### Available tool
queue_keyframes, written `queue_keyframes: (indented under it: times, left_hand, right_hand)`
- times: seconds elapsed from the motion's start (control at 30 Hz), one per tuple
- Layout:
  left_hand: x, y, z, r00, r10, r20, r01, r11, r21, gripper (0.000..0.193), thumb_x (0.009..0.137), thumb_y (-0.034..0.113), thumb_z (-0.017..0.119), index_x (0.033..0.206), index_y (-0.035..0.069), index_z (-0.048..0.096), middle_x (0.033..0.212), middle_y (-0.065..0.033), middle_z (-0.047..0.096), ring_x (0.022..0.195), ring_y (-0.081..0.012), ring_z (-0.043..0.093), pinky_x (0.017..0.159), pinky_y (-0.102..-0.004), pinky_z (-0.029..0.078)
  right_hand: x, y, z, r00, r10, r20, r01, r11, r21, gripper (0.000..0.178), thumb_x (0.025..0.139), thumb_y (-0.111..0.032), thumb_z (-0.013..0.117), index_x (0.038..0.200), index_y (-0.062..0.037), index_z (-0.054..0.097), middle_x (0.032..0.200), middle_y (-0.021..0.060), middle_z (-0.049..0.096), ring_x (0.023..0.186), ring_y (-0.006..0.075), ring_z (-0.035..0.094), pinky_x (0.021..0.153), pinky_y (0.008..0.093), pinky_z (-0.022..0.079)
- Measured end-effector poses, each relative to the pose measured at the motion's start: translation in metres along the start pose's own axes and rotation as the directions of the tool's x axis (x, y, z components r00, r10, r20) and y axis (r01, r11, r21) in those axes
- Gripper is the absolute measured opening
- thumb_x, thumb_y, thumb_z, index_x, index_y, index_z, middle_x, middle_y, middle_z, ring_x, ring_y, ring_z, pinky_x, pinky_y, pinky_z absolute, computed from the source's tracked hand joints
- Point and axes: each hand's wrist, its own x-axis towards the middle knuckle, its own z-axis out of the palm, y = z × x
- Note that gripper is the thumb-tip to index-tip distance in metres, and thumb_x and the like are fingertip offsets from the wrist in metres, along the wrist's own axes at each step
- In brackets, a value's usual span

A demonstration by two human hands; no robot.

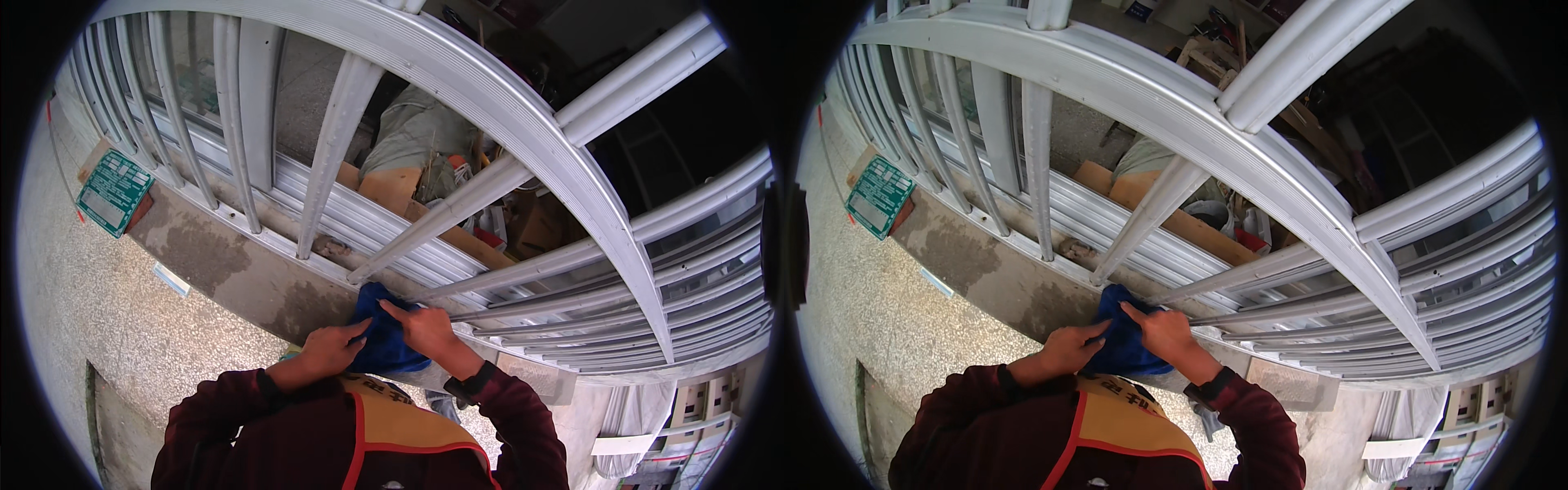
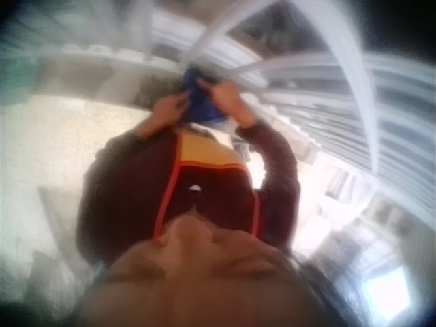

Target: The person wipes the exterior metal window grille with a blue cloth, moving methodically along horizontal and vertical bars. The person uses both hands to hold and maneuver the cloth around the grille structure.

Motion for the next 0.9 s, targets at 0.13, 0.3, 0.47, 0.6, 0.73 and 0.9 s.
queue_keyframes:
  times: [0.13, 0.3, 0.47, 0.6, 0.73, 0.9]
  left_hand:
    - [0.002, 0.006, 0.001, 0.994, 0.089, 0.058, -0.088, 0.996, -0.019, 0.045, 0.094, 0.032, 0.055, 0.139, 0.026, 0.052, 0.086, -0.0163, 0.069, 0.083, -0.0378, 0.066, 0.077, -0.0479, 0.053]
    - [0.003, 0.004, -0.006, 0.996, -0.062, 0.064, 0.061, 0.998, 0.018, 0.044, 0.095, 0.033, 0.054, 0.139, 0.026, 0.052, 0.088, -0.0159, 0.069, 0.084, -0.0377, 0.066, 0.078, -0.0479, 0.053]
    - [0.0, 0.005, -0.006, 0.993, 0.081, 0.091, -0.083, 0.996, 0.024, 0.045, 0.094, 0.031, 0.056, 0.138, 0.025, 0.054, 0.089, -0.0183, 0.068, 0.083, -0.0375, 0.066, 0.075, -0.0447, 0.053]
    - [0.0, 0.004, -0.001, 0.991, 0.053, 0.123, -0.05, 0.998, -0.024, 0.045, 0.095, 0.033, 0.054, 0.139, 0.026, 0.052, 0.093, -0.0171, 0.069, 0.088, -0.0372, 0.066, 0.079, -0.0451, 0.053]
    - [-0.011, -0.006, -0.015, 0.999, 0.044, 0.019, -0.041, 0.991, -0.127, 0.044, 0.095, 0.032, 0.055, 0.139, 0.025, 0.053, 0.099, -0.0163, 0.069, 0.09, -0.0363, 0.066, 0.079, -0.0433, 0.053]
    - [-0.022, -0.015, -0.024, 0.991, 0.059, -0.124, -0.088, 0.965, -0.247, 0.043, 0.095, 0.029, 0.058, 0.137, 0.024, 0.054, 0.106, -0.0153, 0.069, 0.093, -0.0356, 0.066, 0.081, -0.0404, 0.054]
  right_hand:
    - [-0.008, 0.003, -0.006, 0.992, 0.071, 0.106, -0.063, 0.995, -0.071, 0.067, 0.073, -0.009, 0.062, 0.136, -0.0317, 0.055, 0.063, 0.0098, 0.063, 0.053, 0.0313, 0.061, 0.047, 0.0442, 0.046]
    - [0.008, -0.004, 0.001, 1.0, -0.023, -0.005, 0.023, 1.0, 0.013, 0.065, 0.074, -0.011, 0.061, 0.136, -0.029, 0.056, 0.063, 0.0108, 0.064, 0.053, 0.0314, 0.062, 0.049, 0.0446, 0.048]
    - [-0.003, -0.001, 0.004, 0.998, -0.013, 0.067, 0.012, 1.0, 0.005, 0.064, 0.075, -0.011, 0.061, 0.137, -0.0273, 0.056, 0.062, 0.0107, 0.063, 0.053, 0.0317, 0.062, 0.05, 0.0445, 0.049]
    - [-0.015, 0.001, 0.007, 0.999, -0.018, 0.04, 0.017, 0.999, 0.031, 0.064, 0.075, -0.01, 0.06, 0.136, -0.0279, 0.056, 0.062, 0.0097, 0.063, 0.053, 0.031, 0.062, 0.048, 0.0437, 0.048]
    - [-0.011, -0.007, 0.009, 0.996, 0.006, -0.091, -0.002, 0.999, 0.048, 0.062, 0.075, -0.005, 0.06, 0.132, -0.0285, 0.06, 0.057, 0.0079, 0.057, 0.049, 0.028, 0.059, 0.044, 0.0402, 0.045]
    - [0.002, -0.014, 0.015, 0.987, -0.03, -0.16, 0.046, 0.994, 0.099, 0.062, 0.076, -0.003, 0.059, 0.132, -0.0274, 0.06, 0.06, 0.0075, 0.059, 0.05, 0.027, 0.059, 0.045, 0.0394, 0.046]
